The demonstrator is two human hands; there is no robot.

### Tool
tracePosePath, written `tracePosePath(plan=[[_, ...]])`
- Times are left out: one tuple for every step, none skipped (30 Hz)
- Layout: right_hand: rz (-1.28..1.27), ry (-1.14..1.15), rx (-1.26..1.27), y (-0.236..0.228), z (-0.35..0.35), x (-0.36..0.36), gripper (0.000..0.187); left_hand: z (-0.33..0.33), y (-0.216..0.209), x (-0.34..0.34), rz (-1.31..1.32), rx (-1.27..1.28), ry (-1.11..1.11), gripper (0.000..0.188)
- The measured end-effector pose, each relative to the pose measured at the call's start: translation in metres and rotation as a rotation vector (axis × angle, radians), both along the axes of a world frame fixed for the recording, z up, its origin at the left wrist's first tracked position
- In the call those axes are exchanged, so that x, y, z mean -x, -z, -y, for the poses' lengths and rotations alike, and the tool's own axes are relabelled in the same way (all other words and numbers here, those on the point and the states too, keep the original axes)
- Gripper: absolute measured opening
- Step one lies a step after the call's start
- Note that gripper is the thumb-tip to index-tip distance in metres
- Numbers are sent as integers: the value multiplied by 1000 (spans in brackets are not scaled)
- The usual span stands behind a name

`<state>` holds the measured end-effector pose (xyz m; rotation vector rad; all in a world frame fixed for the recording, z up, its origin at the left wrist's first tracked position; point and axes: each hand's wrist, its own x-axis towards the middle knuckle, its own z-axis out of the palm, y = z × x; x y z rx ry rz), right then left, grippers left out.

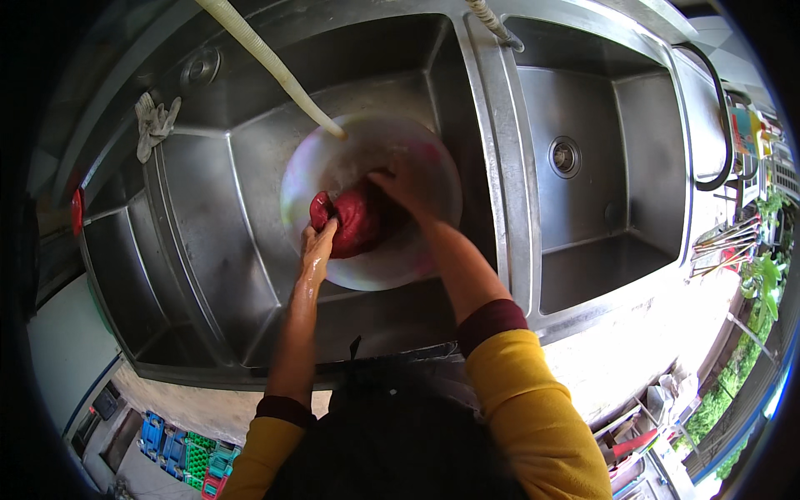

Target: The person washes a red cloth by hand in a white bowl placed in a stainless steel sink. They repeatedly submerge, scrub, wring, and rinse the cloth under running water from a hose, then lift and shake it to remove excess water.

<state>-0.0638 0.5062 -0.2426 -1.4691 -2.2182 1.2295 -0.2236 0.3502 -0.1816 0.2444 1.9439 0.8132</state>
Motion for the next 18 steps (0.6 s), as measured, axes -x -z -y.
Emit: tracePosePath(plan=[[6,95,-106,11,-1,-3,41,1,-3,5,-72,-18,90,51],[46,178,-194,22,0,-5,39,1,-5,8,-268,-98,179,49],[91,294,-267,33,3,-5,38,0,-6,9,-461,-172,268,48],[39,314,-258,41,6,-2,36,-2,-5,8,-655,-203,353,47],[-11,369,-238,48,10,1,35,-5,-2,5,-745,-297,431,43],[-52,393,-165,53,11,4,33,-9,2,2,-834,-349,515,39],[-47,220,-70,56,10,7,34,-13,6,-3,-938,-402,598,35],[-30,13,77,56,7,8,34,-19,12,-8,-879,-428,654,29],[-8,-122,177,54,3,8,35,-26,18,-11,-894,-436,746,26],[-49,-142,160,51,-2,8,35,-33,23,-10,-842,-293,896,22],[-86,-96,98,48,-7,7,36,-42,29,-8,-801,-169,1041,19],[-121,-51,44,44,-7,6,37,-51,34,-8,-880,-157,1082,11],[-155,-6,-1,42,-7,6,38,-59,39,-6,-944,-105,1134,8],[-190,39,-44,39,-1,5,39,-68,43,-6,-968,-56,1163,12],[-249,111,-105,39,5,8,40,-78,46,-6,-926,83,1182,13],[-114,15,-310,39,17,8,41,-86,48,-3,-880,138,1122,14],[-19,-71,-374,40,32,9,41,-93,50,0,-833,183,1065,14],[31,-143,-404,42,44,9,40,-95,51,5,-845,187,1032,13]])
